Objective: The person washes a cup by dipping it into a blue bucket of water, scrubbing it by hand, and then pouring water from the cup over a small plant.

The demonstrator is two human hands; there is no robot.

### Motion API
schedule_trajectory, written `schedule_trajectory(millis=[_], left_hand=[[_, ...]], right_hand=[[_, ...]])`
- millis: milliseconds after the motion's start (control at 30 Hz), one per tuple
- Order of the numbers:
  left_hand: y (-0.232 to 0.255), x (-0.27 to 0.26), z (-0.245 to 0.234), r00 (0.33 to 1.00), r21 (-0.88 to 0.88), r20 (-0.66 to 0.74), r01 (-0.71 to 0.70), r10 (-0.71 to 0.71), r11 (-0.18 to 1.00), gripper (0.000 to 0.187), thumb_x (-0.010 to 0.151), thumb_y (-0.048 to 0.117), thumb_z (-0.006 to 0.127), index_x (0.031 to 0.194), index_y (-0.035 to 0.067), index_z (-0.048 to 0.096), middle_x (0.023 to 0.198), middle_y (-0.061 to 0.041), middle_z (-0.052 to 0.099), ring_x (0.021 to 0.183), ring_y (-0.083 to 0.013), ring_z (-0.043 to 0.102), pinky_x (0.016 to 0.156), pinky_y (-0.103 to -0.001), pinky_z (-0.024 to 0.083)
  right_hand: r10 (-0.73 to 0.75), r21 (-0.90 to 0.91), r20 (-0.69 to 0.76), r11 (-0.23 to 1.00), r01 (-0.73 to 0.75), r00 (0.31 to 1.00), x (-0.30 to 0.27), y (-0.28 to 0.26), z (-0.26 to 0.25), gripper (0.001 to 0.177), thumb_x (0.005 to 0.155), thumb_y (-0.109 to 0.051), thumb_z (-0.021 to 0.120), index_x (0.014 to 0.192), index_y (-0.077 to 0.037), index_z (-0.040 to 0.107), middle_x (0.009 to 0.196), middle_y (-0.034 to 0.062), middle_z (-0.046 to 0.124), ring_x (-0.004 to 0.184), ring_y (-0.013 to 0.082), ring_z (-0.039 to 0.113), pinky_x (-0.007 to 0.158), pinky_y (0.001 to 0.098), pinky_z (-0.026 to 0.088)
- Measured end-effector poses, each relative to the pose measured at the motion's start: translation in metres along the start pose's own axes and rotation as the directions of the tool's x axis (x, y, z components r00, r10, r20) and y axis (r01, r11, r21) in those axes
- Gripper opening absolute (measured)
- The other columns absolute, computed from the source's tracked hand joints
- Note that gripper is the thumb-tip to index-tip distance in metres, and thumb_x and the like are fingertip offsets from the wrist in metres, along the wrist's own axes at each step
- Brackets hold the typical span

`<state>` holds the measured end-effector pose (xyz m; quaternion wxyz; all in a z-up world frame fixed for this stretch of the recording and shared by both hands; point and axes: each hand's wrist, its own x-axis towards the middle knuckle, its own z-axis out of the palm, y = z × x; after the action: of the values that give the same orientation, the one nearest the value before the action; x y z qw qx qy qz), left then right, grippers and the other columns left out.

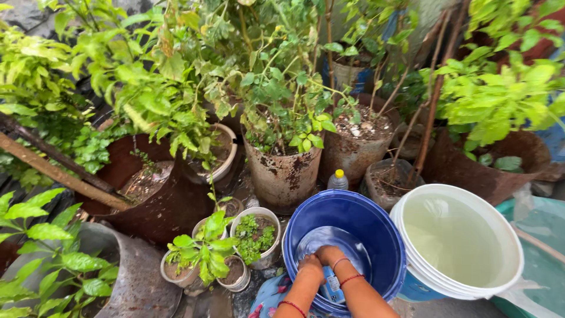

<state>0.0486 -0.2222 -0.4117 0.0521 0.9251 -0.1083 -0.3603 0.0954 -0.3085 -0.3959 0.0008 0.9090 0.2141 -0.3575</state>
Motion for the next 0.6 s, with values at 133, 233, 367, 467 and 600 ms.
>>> schedule_trajectory(millis=[133, 233, 367, 467, 600], left_hand=[[-0.004, 0.003, -0.002, 0.998, -0.093, 0.024, 0.053, -0.051, 0.994, 0.111, 0.075, 0.044, 0.089, 0.157, -0.003, 0.031, 0.163, -0.016, 0.034, 0.153, -0.0326, 0.031, 0.123, -0.043, 0.033], [-0.004, 0.008, -0.004, 0.996, -0.085, -0.085, -0.033, 0.026, 0.996, 0.109, 0.085, 0.043, 0.085, 0.159, -0.001, 0.017, 0.168, -0.018, 0.016, 0.157, -0.0353, 0.012, 0.125, -0.048, 0.019], [-0.002, 0.0, -0.005, 0.958, -0.193, -0.283, -0.101, 0.043, 0.976, 0.105, 0.083, 0.035, 0.084, 0.159, -0.001, 0.02, 0.167, -0.02, 0.022, 0.157, -0.0366, 0.017, 0.126, -0.047, 0.02], [0.003, -0.024, -0.017, 0.845, -0.216, -0.517, -0.288, 0.141, 0.933, 0.107, 0.082, 0.028, 0.085, 0.158, -0.006, 0.016, 0.166, -0.024, 0.018, 0.155, -0.0382, 0.015, 0.125, -0.047, 0.018], [0.01, -0.08, -0.052, 0.58, -0.188, -0.798, -0.501, 0.166, 0.845, 0.101, 0.079, 0.015, 0.083, 0.157, -0.007, 0.023, 0.164, -0.026, 0.027, 0.155, -0.0402, 0.021, 0.125, -0.05, 0.019]], right_hand=[[0.05, 0.083, -0.015, 0.995, -0.049, 0.999, 0.012, 0.007, -0.001, 0.034, 0.098, -0.038, 0.058, 0.127, -0.025, 0.072, 0.136, 0.0111, 0.064, 0.129, 0.0316, 0.06, 0.108, 0.0512, 0.046], [0.115, 0.115, -0.178, 0.989, -0.096, 0.977, 0.01, 0.018, -0.005, 0.037, 0.095, -0.038, 0.062, 0.127, -0.023, 0.071, 0.131, 0.0123, 0.067, 0.125, 0.0309, 0.063, 0.104, 0.0506, 0.048], [0.248, 0.171, -0.423, 0.966, -0.192, 0.871, -0.008, 0.033, -0.012, 0.035, 0.092, -0.038, 0.064, 0.125, -0.029, 0.071, 0.11, 0.0121, 0.075, 0.108, 0.0287, 0.071, 0.099, 0.0505, 0.048], [0.26, 0.23, -0.635, 0.963, -0.143, 0.728, -0.035, 0.039, -0.018, 0.03, 0.089, -0.033, 0.067, 0.117, -0.022, 0.073, 0.098, 0.0132, 0.076, 0.094, 0.0305, 0.074, 0.088, 0.0471, 0.054], [0.179, 0.216, -0.846, 0.976, 0.016, 0.503, -0.092, 0.021, -0.047, 0.028, 0.084, -0.024, 0.072, 0.108, -0.01, 0.075, 0.088, 0.0166, 0.075, 0.083, 0.0338, 0.072, 0.081, 0.0467, 0.055]])
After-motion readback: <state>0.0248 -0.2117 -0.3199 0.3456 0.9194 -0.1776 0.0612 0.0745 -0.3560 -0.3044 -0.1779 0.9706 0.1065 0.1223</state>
